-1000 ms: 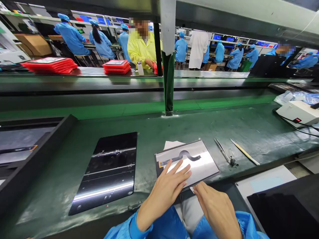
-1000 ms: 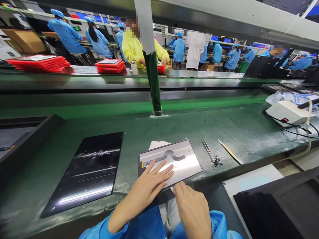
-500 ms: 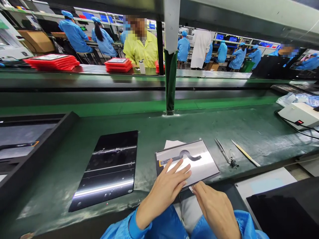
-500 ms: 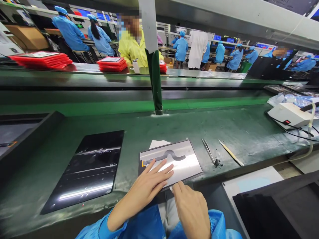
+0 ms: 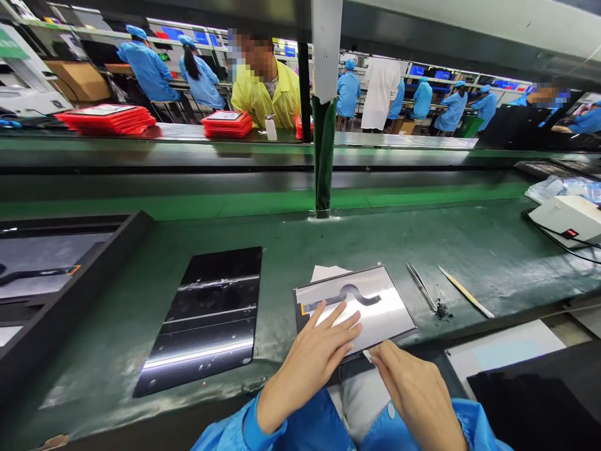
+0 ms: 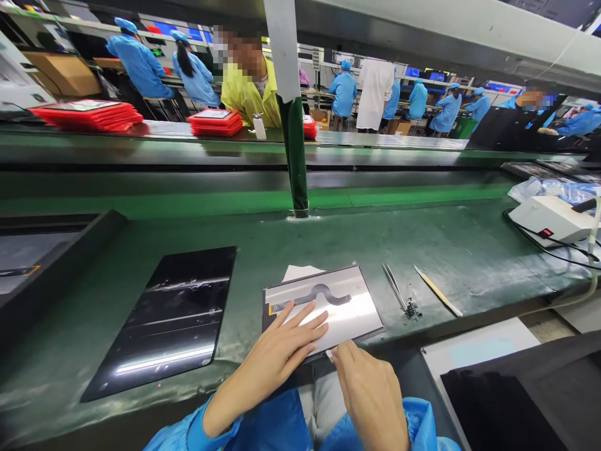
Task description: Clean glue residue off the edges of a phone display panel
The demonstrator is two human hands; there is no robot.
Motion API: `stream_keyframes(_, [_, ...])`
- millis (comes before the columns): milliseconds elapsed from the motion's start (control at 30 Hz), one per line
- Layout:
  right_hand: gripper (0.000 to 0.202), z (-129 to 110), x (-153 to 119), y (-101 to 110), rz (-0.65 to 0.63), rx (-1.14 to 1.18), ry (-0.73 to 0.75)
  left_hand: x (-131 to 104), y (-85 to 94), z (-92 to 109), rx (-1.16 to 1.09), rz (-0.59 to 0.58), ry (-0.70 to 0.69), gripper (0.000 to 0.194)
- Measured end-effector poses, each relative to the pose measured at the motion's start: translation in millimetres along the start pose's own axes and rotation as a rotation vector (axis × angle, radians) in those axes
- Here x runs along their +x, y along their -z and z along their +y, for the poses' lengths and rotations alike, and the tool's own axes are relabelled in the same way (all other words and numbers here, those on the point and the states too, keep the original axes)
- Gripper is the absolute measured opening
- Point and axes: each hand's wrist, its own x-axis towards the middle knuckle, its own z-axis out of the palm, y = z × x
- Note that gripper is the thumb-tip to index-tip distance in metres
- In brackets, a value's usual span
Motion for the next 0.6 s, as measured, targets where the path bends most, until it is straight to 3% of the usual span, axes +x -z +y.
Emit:
stream_keyframes(267, [0.050, -3.4, -0.5, -6.3, -0.034, -0.062, 0.045, -2.0, -1.9, -0.5, 0.008, 0.055, -0.020, 0.038])
stream_keyframes(600, [0.050, -3.5, 0.0, -7.3, -0.033, -0.106, 0.070, -2.0, -2.1, -1.9, 0.001, 0.029, -0.018, 0.039])
